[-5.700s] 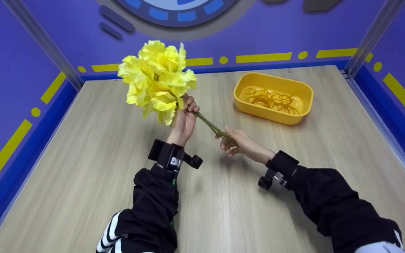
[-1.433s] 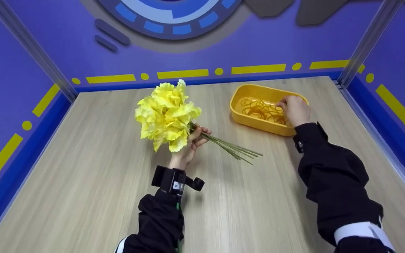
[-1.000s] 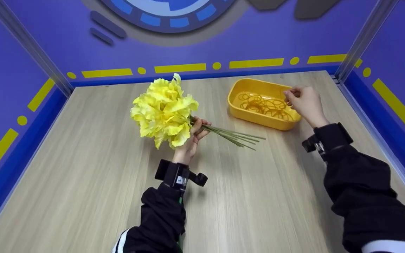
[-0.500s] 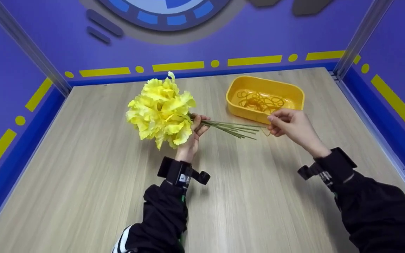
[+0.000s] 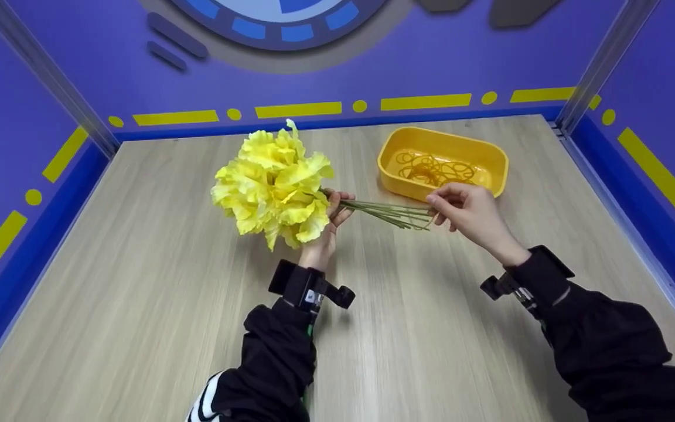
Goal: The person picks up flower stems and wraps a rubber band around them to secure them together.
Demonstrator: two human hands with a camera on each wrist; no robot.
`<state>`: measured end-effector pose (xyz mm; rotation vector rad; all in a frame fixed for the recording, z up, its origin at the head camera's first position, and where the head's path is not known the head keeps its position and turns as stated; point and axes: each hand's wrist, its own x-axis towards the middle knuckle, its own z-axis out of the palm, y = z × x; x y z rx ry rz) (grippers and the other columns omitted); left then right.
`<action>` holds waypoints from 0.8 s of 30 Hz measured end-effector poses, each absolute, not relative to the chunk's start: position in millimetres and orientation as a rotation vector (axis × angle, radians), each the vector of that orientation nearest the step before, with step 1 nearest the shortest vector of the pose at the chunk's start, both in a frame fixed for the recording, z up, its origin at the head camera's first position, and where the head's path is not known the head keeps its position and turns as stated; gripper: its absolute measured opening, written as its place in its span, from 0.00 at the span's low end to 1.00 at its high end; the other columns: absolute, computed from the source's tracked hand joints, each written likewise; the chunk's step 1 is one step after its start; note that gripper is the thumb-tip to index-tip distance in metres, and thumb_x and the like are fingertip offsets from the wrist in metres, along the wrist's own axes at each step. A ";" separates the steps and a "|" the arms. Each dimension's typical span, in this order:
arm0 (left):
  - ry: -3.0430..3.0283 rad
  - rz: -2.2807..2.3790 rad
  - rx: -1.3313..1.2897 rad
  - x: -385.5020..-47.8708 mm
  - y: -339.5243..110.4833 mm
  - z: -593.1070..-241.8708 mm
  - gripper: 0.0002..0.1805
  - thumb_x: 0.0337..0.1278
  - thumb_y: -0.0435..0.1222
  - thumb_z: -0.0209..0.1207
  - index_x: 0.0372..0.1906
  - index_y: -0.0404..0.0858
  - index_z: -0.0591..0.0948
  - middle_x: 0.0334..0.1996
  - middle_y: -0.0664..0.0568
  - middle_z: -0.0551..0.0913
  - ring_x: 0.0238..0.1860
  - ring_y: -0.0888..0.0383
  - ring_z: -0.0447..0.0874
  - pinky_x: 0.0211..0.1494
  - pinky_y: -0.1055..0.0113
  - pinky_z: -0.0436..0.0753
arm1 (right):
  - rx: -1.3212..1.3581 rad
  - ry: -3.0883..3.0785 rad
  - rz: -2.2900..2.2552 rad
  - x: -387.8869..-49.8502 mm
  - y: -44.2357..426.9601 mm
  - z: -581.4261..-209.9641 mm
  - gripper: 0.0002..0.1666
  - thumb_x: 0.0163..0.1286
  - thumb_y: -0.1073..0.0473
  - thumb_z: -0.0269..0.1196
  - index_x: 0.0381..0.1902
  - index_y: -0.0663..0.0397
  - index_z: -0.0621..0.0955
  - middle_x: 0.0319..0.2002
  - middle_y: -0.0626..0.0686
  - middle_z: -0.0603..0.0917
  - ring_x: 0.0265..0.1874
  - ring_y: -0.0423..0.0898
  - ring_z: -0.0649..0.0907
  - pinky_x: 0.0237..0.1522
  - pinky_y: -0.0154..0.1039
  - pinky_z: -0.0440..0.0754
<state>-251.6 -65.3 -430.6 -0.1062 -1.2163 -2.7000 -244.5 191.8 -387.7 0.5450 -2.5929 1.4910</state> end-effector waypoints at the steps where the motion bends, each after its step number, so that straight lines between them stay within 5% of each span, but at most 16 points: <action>1: -1.212 -2.691 -0.095 -252.0 -65.1 -430.8 0.15 0.75 0.20 0.48 0.34 0.38 0.78 0.30 0.52 0.86 0.36 0.59 0.89 0.48 0.63 0.91 | 0.549 -2.594 1.445 -244.5 191.1 -387.9 0.13 0.79 0.58 0.62 0.46 0.65 0.86 0.33 0.62 0.89 0.22 0.33 0.82 0.22 0.27 0.79; 7: -1.185 -2.646 0.012 -254.3 -69.1 -433.5 0.14 0.76 0.21 0.48 0.35 0.37 0.78 0.30 0.51 0.86 0.35 0.59 0.90 0.47 0.63 0.92 | 0.491 -2.556 1.358 -244.2 194.6 -389.2 0.11 0.78 0.61 0.62 0.44 0.66 0.86 0.32 0.62 0.87 0.21 0.32 0.79 0.21 0.25 0.75; 17: -1.223 -2.617 -0.013 -253.7 -69.0 -435.2 0.14 0.77 0.22 0.48 0.35 0.38 0.78 0.30 0.52 0.86 0.36 0.59 0.89 0.49 0.61 0.91 | 0.545 -2.580 1.345 -245.4 188.9 -388.0 0.10 0.79 0.62 0.61 0.43 0.66 0.85 0.30 0.61 0.86 0.22 0.38 0.82 0.24 0.26 0.82; 24: -1.226 -2.591 -0.050 -253.7 -68.9 -438.1 0.13 0.77 0.23 0.48 0.35 0.39 0.78 0.31 0.52 0.86 0.37 0.59 0.88 0.49 0.63 0.91 | 0.573 -2.567 1.336 -246.8 183.7 -384.1 0.10 0.77 0.67 0.62 0.42 0.72 0.85 0.27 0.65 0.87 0.19 0.34 0.83 0.24 0.23 0.83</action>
